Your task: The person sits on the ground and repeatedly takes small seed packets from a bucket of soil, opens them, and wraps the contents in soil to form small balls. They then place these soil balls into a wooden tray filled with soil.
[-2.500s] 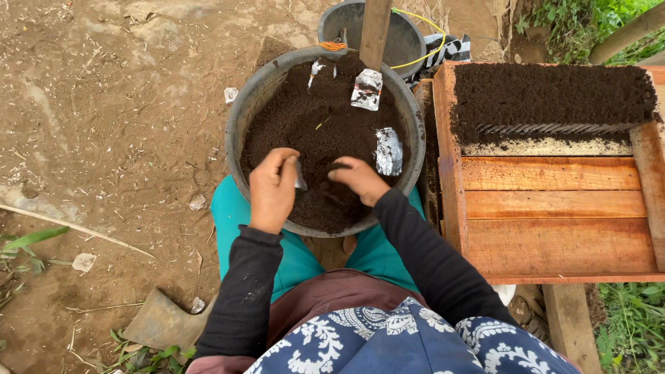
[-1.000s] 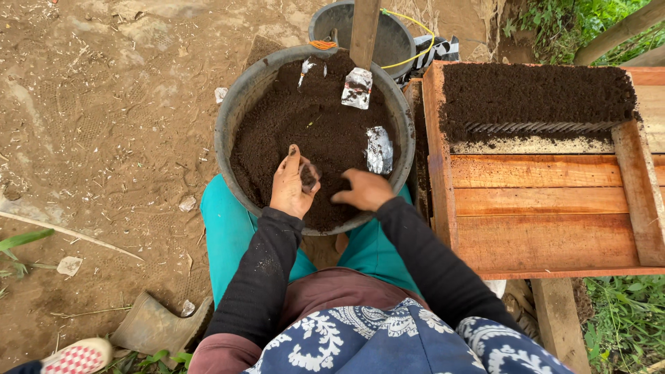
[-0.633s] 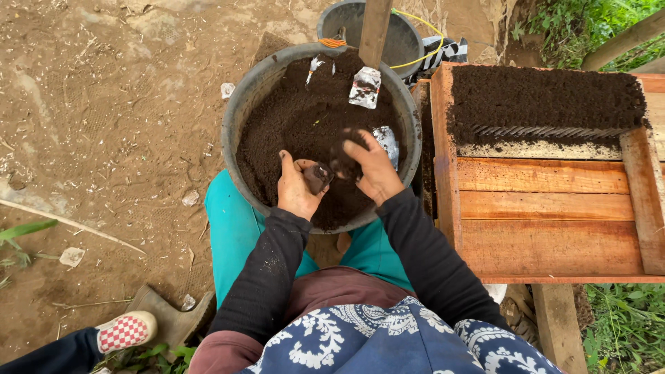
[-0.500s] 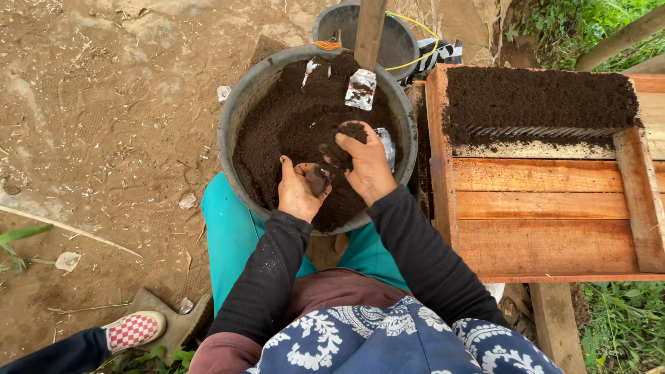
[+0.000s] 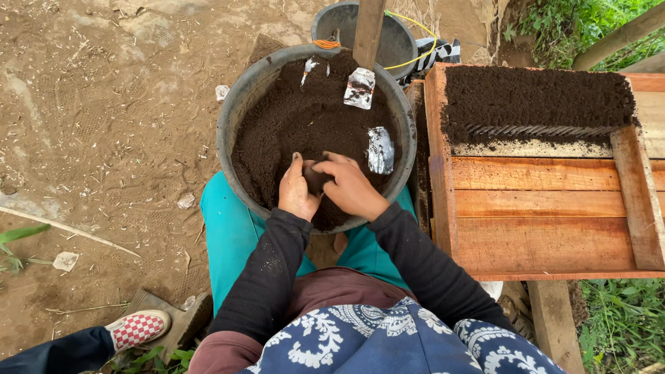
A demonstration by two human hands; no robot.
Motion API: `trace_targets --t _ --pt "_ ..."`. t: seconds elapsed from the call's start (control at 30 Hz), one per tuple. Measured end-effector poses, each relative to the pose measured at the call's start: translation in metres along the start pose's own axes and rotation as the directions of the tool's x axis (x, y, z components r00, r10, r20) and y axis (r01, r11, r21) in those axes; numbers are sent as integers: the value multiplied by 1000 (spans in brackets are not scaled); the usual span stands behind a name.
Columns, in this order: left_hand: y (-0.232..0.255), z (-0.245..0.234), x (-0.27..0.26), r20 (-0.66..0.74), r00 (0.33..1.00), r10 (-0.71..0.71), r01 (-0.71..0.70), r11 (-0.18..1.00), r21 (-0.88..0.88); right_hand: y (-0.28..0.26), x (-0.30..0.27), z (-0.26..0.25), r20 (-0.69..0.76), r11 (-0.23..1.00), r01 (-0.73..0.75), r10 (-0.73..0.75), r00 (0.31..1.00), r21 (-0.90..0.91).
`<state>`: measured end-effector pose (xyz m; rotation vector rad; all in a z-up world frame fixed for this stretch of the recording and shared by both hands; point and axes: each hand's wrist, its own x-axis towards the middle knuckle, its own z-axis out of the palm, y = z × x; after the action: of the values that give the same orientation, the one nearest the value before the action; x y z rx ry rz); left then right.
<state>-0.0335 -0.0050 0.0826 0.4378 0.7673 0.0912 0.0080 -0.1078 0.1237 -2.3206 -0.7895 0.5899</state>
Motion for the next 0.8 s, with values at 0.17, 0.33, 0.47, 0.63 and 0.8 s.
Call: trace_targets --t 0.17,0.33,0.47,0.63,0.8 --pt "15 -3 -10 137 990 -13 37 984 -173 56 35 8 -263 963 55 17 965 264" --pt "11 -6 0 238 967 90 -67 992 -102 75 34 50 -25 997 20 -18 1000 78" --pt "7 -9 3 141 963 229 -229 973 -16 101 32 78 102 795 -142 101 990 590" --pt "14 2 -17 59 976 212 -212 977 3 16 21 11 -147 344 43 282 948 938" --pt "22 16 -22 -113 986 -127 107 980 -166 -6 26 2 -436 623 247 168 884 742"
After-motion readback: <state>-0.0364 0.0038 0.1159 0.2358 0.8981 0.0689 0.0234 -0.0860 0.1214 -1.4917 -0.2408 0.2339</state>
